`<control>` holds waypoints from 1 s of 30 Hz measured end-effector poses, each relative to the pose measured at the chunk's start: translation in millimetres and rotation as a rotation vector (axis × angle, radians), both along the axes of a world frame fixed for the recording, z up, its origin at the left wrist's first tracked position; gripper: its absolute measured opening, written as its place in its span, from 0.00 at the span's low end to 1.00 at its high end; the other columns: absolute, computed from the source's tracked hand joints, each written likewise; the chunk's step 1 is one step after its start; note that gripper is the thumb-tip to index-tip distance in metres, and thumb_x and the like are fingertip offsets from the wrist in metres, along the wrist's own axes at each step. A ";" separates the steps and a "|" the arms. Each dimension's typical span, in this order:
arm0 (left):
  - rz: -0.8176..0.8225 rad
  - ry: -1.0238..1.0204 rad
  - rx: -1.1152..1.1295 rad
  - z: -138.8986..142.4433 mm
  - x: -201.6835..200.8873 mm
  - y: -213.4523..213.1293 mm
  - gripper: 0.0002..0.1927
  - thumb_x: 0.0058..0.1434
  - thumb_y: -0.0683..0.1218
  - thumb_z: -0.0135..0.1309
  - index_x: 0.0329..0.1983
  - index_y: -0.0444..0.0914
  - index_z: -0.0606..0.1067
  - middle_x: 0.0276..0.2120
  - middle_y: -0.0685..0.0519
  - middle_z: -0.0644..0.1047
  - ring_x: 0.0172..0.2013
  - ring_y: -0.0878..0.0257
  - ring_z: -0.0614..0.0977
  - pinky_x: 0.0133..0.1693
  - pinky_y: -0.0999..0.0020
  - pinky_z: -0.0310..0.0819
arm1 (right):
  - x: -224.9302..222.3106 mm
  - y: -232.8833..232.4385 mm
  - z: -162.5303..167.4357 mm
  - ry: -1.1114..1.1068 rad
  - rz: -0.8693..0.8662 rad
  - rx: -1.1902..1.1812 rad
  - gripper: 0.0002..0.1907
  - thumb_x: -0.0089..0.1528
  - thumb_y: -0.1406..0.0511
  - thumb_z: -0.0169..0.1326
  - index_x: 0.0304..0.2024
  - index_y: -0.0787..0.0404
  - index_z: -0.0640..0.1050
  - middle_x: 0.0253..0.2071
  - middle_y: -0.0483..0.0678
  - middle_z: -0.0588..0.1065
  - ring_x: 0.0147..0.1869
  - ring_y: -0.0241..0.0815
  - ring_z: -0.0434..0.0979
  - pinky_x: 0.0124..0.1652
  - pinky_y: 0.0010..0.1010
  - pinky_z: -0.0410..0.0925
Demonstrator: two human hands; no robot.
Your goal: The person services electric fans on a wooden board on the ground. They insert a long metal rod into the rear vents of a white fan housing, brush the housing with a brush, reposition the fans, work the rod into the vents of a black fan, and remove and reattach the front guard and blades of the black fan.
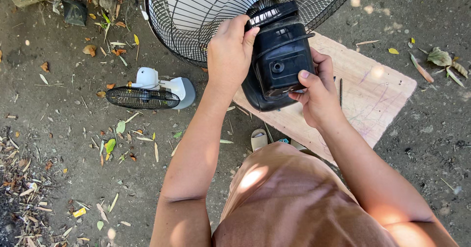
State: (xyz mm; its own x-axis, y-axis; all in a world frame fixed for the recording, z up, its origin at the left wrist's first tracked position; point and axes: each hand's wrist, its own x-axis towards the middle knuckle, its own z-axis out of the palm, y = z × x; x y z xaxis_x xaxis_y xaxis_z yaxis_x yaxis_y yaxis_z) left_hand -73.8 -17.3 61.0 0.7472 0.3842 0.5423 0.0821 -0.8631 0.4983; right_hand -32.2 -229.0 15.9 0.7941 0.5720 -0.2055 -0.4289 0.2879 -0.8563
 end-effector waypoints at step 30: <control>-0.302 -0.167 -1.488 -130.4 -21.8 -66.0 0.46 0.62 0.55 0.59 0.75 0.34 0.51 0.56 0.45 0.72 0.49 0.62 0.76 0.48 0.63 0.74 | 17.4 -34.0 6.7 -0.103 0.135 -0.127 0.43 0.57 0.41 0.61 0.66 0.52 0.60 0.61 0.44 0.71 0.58 0.43 0.74 0.52 0.49 0.71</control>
